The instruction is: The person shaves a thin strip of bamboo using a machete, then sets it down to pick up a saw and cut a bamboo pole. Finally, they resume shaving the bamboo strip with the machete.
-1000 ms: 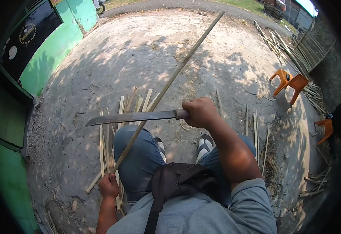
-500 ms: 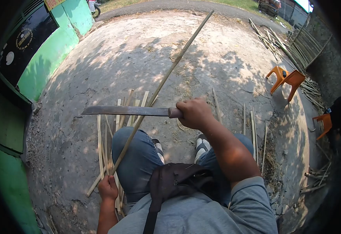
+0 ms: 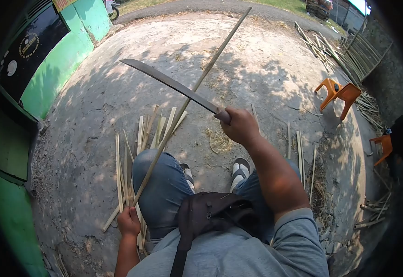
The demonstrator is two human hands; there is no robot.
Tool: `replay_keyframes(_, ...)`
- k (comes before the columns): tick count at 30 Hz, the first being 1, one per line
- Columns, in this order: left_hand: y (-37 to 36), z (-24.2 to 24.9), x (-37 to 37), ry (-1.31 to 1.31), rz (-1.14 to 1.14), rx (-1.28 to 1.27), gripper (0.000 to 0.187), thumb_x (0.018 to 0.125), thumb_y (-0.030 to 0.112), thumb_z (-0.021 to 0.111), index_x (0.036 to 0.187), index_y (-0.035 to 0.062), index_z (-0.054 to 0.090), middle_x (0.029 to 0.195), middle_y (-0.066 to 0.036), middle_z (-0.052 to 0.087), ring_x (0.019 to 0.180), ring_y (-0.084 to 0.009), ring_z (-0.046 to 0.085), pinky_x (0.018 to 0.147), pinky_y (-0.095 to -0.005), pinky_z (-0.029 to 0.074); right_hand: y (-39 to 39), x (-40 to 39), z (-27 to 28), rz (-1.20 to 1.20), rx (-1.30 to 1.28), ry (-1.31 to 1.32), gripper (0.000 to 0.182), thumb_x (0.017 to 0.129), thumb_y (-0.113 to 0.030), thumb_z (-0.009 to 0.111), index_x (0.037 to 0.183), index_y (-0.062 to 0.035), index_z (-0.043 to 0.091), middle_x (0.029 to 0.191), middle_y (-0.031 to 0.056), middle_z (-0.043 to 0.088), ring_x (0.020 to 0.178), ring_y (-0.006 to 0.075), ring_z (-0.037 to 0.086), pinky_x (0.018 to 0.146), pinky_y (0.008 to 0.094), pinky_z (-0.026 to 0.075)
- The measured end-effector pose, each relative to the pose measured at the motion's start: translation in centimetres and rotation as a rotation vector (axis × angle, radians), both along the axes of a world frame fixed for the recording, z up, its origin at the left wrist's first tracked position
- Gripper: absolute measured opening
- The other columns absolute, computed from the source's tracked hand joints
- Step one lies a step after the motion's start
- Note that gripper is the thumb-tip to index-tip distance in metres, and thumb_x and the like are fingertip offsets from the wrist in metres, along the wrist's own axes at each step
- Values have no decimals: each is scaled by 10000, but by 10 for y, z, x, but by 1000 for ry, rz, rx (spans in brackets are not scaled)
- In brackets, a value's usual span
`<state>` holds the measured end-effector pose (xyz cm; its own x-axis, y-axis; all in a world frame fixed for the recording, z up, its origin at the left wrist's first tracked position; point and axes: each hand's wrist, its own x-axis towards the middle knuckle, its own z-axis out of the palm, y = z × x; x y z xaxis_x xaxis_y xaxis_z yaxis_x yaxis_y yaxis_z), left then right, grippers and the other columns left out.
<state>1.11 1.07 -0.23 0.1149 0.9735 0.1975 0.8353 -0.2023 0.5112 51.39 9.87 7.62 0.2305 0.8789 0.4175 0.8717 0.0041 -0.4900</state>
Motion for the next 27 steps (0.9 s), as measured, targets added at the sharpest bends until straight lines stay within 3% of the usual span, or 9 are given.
replay_keyframes(8, 0, -4, 3, -48, -15, -15, 623, 1093, 538, 444, 745, 29, 537, 620, -230, 514, 627, -488, 585, 549, -491, 408, -7, -32, 9, 304, -23, -315, 134, 799, -255, 736, 853, -156, 664, 740, 67, 695, 723, 325, 719, 747, 462, 538)
replay_keyframes(12, 0, -6, 3, -23, 3, 17, 619, 1090, 534, 458, 739, 30, 528, 625, -231, 514, 622, -488, 580, 547, -497, 404, -1, -21, 10, 247, 20, -384, 155, 763, -251, 758, 836, -163, 653, 736, 46, 692, 714, 294, 723, 759, 429, 521)
replay_keyframes(17, 1, -11, 2, -23, 0, 56, 620, 1088, 539, 457, 741, 31, 530, 628, -237, 522, 623, -491, 580, 547, -505, 405, 4, 1, 3, 32, -29, -128, 121, 820, -243, 711, 819, -136, 654, 735, 140, 684, 731, 407, 691, 694, 530, 550)
replay_keyframes(27, -4, -5, 2, 27, 20, 31, 600, 1091, 519, 450, 760, 33, 570, 654, -235, 573, 672, -503, 609, 577, -535, 430, 0, -22, 4, 179, -29, -214, 118, 829, -248, 710, 852, -141, 665, 782, 107, 708, 758, 375, 717, 720, 506, 562)
